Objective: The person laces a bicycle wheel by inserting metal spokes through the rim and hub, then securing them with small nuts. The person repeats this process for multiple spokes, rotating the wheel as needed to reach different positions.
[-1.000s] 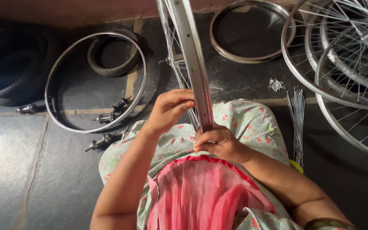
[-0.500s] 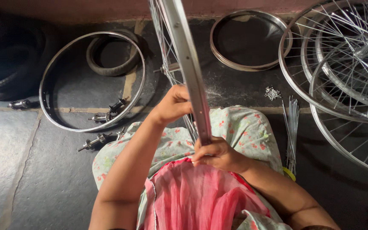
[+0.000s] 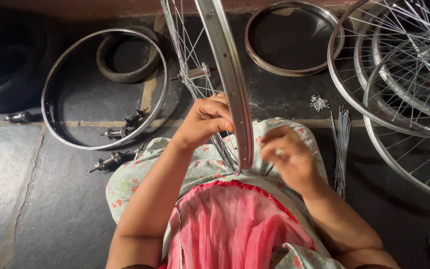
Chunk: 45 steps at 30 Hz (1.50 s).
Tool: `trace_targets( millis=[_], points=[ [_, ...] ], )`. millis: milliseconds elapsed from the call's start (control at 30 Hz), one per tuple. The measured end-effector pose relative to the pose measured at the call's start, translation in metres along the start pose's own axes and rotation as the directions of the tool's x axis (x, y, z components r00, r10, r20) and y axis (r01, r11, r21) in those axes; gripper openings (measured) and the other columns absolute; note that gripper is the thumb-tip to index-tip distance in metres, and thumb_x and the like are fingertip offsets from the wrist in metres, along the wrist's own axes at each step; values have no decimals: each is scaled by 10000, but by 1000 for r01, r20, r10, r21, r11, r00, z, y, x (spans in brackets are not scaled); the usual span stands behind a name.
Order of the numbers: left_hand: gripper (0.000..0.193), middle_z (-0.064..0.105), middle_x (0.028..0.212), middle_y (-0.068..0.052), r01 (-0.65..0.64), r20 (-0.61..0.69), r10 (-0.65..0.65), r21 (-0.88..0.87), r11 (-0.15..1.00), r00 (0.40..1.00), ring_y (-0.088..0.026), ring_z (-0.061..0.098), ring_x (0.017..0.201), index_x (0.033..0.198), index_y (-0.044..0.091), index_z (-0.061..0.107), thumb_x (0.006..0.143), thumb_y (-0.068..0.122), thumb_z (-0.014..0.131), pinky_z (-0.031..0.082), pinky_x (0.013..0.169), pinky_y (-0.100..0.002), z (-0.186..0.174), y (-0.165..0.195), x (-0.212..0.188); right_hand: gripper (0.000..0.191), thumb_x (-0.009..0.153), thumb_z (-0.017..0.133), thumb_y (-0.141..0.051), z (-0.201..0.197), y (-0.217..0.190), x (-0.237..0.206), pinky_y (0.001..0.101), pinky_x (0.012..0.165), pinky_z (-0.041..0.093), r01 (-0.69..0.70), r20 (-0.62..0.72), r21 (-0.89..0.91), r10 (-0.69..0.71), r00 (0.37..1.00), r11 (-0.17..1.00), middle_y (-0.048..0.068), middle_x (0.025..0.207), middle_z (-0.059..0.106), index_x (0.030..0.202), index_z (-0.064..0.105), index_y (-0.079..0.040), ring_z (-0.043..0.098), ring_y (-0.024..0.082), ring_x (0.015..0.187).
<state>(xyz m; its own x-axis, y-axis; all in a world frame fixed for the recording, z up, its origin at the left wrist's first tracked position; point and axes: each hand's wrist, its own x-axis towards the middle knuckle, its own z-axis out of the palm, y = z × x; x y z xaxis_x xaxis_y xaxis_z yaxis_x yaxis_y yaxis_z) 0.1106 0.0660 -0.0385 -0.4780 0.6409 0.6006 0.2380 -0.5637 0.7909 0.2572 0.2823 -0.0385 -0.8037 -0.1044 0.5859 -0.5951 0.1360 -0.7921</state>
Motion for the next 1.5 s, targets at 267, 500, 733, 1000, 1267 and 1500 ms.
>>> trace_targets(
  millis=[267,500,733,1000,1267,1500],
  points=[
    [125,701,1076,-65,130,-82,-138,-94,987,987,-187,649,1029,976,6,771,938,123,793,553,890,-324,5,0,0,222,942,741,77,10,-35,37,280,758,589,158,-103,-454,-228,968,877,109,1023,721,1140,709,-18,720,176,868],
    [123,697,1143,-85,76,-72,-84,-114,991,994,-191,655,1080,1026,-11,758,982,105,755,556,940,-325,3,-2,-2,259,924,760,92,32,-44,50,331,767,536,258,-50,-654,-381,923,711,123,1084,606,1145,707,-33,628,235,915],
    [132,654,1173,-74,116,-109,-135,-168,979,985,-190,646,1102,1063,-15,757,979,86,755,553,973,-334,-2,-7,-7,318,877,752,132,47,-40,53,385,820,543,297,24,-783,-451,892,547,129,1136,596,1168,696,18,638,280,990],
    [122,689,1129,-61,39,-138,-39,0,999,990,-177,633,1077,1025,10,759,989,126,762,521,943,-324,-2,-17,-11,282,912,776,134,49,-37,50,350,803,554,308,-31,-731,-481,876,609,134,1118,605,1165,698,34,658,267,976],
    [184,674,1119,-57,30,-145,-33,-24,999,989,-168,617,1070,1061,1,760,996,173,755,513,939,-329,1,-14,-10,263,893,778,127,49,-33,51,378,820,558,377,58,-770,-531,845,516,125,1131,618,1132,694,53,668,290,990],
    [227,691,1076,-69,149,-92,-164,-151,977,982,-172,665,987,1024,-16,758,986,208,769,555,872,-327,-11,-9,-7,222,915,831,88,55,-32,50,359,831,561,411,110,-812,-584,804,414,115,1149,612,1096,707,54,639,265,1000]
  ],
)
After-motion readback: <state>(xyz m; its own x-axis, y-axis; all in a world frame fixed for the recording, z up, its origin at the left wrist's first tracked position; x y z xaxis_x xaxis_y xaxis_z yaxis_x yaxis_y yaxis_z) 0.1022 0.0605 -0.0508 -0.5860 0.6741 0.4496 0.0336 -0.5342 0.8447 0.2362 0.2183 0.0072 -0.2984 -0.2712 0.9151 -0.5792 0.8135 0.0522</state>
